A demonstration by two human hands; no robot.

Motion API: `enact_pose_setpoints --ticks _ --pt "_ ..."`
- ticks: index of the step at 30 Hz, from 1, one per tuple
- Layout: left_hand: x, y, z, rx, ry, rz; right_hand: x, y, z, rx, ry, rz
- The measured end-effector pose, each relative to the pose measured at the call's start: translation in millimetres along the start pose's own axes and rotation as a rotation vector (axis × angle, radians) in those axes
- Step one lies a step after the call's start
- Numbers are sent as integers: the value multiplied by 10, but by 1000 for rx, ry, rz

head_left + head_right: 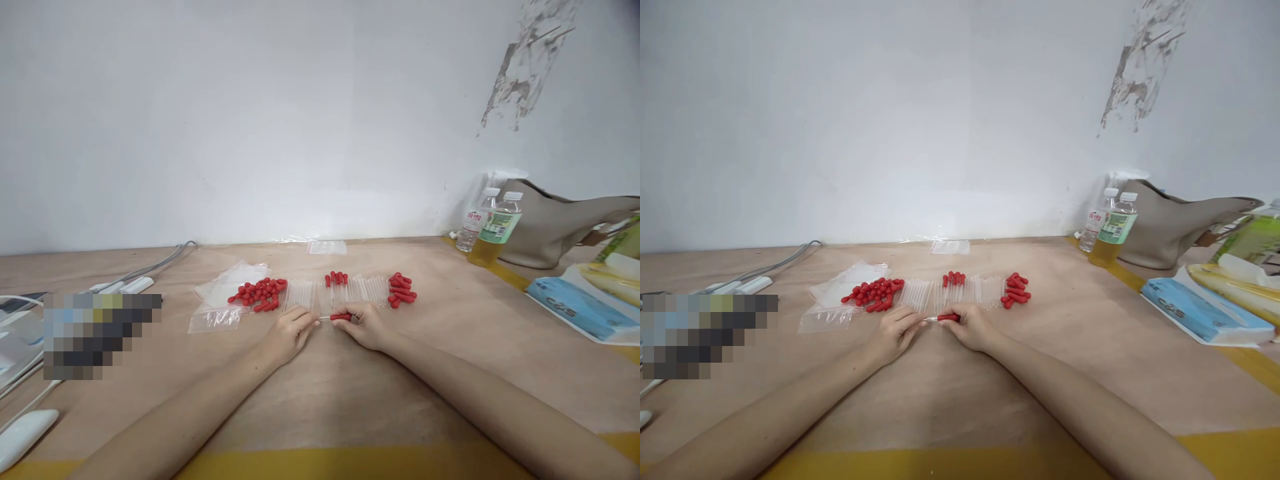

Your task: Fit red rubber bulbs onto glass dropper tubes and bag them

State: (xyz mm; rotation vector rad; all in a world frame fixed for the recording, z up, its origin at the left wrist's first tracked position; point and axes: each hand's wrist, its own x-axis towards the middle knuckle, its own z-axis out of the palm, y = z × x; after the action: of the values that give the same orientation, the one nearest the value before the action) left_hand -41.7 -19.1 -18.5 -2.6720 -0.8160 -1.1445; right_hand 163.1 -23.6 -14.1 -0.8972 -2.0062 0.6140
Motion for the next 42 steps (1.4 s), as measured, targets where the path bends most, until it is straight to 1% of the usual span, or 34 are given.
enact_pose_setpoints --ticks 7,12,15,19,21,24,25,27,30,32,34,36,39,42 --pt "9 5 -15 -14 -45 -39 7 7 -7 59 -7 34" --pt "57 -6 -2 -68 -17 -74 48 66 15 263 32 112" --pt "64 -12 -3 -91 -14 -93 65 86 -3 343 32 134" --pt "73 0 -42 -54 -24 -176 131 100 -163 420 77 223" --pt "89 12 -64 -11 -12 -216 225 126 -301 462 146 286" --pt "106 30 -76 45 -4 -246 455 209 -503 491 291 411" --pt "105 34 -75 58 -6 -249 547 246 -551 469 307 449" --pt "95 37 -72 78 -11 -254 730 321 -602 348 285 474" --pt "109 17 -72 121 -4 -281 951 422 -574 4 236 427" --pt "183 -18 -65 160 -9 -314 1039 474 -514 -141 217 405" --pt "327 -64 -32 200 -41 -370 1080 515 -447 -194 210 409" --pt "518 -110 43 236 -87 -458 1086 545 -382 -244 201 422" --pt "788 -160 222 284 -146 -614 1058 573 -302 -300 197 447" --pt "928 -188 401 306 -196 -707 1020 583 -257 -340 205 461"
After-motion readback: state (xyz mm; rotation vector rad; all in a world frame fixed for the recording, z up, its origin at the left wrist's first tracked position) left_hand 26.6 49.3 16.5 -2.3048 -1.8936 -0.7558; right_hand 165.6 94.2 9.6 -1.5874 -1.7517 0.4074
